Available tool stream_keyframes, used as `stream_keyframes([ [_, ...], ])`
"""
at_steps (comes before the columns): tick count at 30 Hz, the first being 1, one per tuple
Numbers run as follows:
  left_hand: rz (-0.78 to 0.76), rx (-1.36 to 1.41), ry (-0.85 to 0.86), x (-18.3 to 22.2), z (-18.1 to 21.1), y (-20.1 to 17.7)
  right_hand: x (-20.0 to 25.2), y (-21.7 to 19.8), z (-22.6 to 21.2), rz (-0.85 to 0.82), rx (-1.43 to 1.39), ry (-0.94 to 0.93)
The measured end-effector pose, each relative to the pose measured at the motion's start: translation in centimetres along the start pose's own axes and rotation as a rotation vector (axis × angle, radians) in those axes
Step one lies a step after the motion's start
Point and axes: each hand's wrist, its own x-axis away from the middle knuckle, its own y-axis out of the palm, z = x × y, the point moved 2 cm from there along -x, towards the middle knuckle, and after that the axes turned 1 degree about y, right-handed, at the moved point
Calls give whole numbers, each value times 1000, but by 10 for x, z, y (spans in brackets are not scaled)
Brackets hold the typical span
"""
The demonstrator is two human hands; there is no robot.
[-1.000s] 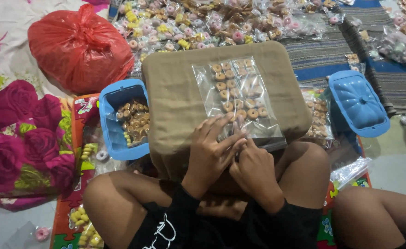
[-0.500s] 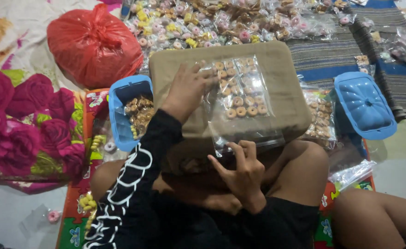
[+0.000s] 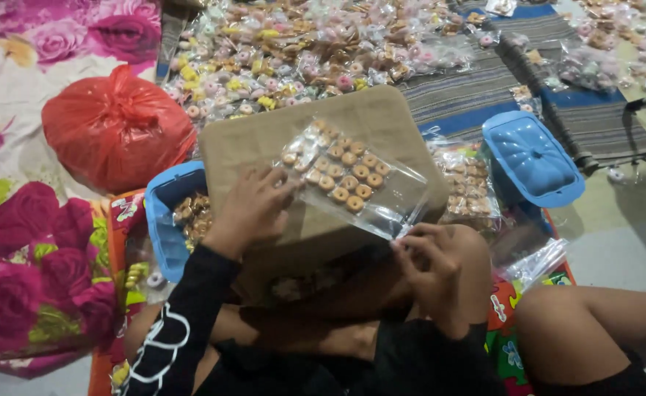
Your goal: The person places small ring-shaped cookies into plastic bags and seals them by hand on a floor mat workspace.
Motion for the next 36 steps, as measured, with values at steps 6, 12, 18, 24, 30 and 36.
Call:
stream_keyframes([
  [6,174,140,51,12,23,1,-5,-20,21,99,-156,137],
  [12,190,256,-107,22,43,3,-12,-31,-2,68,-128,246],
  [18,409,470,-133,20,53,-11,4,-15,42,15,-99,171],
  [24,442,536,-207,17,47,8,27,19,84,184,-563,482],
  [30,363,429,-411,7,46,12,53,36,124,53,-186,696],
  [36,343,459,-482,3,46,8,32,35,106,52,-352,560],
])
